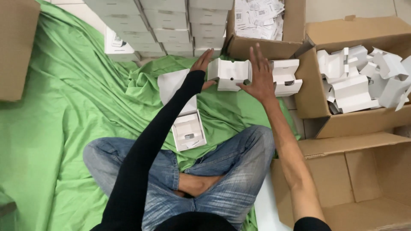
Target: The person sits on the floor and assembles small white product boxes. They place a white device and a paper insert into the box, close the lid, and then stack the finished box onto a pile. The process is repeated with multiple boxes.
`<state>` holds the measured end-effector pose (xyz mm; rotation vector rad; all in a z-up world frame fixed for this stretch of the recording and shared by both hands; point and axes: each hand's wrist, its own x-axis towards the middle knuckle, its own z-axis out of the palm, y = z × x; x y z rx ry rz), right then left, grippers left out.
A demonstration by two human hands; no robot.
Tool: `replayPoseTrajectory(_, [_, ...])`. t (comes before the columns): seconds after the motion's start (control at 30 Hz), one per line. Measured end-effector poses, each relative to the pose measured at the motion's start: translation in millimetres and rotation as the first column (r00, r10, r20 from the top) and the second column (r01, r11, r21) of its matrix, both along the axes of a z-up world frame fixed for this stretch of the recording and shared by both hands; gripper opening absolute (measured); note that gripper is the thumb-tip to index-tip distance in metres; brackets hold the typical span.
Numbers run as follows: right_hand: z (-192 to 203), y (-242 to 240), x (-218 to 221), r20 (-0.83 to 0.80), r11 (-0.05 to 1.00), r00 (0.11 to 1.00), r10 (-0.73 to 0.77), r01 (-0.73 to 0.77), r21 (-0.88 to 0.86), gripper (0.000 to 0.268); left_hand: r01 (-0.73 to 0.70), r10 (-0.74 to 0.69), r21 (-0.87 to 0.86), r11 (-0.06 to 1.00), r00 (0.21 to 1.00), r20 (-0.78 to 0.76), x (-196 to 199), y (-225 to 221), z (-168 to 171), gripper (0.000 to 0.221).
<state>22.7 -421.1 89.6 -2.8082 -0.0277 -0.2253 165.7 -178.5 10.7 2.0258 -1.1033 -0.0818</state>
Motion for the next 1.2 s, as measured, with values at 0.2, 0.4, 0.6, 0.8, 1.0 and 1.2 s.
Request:
replayPoseTrajectory(0.2, [-19.8,99.4,-68.7,0.382,0.960,0.922,0.072,-0.168,0.224,0.069,-0.211,0.211,-0.099,0.972,0.977,-0.011,-91.0,116.1,27.1,0.055])
replayPoseTrajectory(0.4, [-74.9,186.6,-84.9,-0.085,0.920,0.926,0.367,-0.349,0.177,0.031,-0.086,0.054,0.258,0.962,0.990,0.131,-161.0,173.2,-37.9,0.029])
replayPoseTrajectory(0.6, [-88.0,207.2,-93.9,-0.264,0.864,0.872,0.413,-0.466,-0.189,0.024,-0.088,-0.024,0.359,0.929,0.955,0.297,-191.6,173.1,-70.1,0.029])
replayPoseTrajectory(0.8, [-5.4,188.1,-123.3,-0.009,0.934,0.934,0.358,-0.358,0.023,0.022,-0.128,0.059,0.180,0.975,0.936,0.347,-201.6,180.9,33.7,0.025])
replayPoseTrajectory(1.0, [56.7,150.8,-167.8,0.145,0.934,0.988,0.054,-0.102,0.342,0.023,-0.094,0.097,-0.023,0.995,0.958,0.272,-216.0,130.4,108.2,0.023])
replayPoseTrajectory(1.2, [61.1,71.2,-186.5,0.270,0.881,0.942,-0.198,0.050,0.471,0.028,0.024,0.010,-0.156,0.987,0.977,0.212,-205.8,12.5,94.7,0.023])
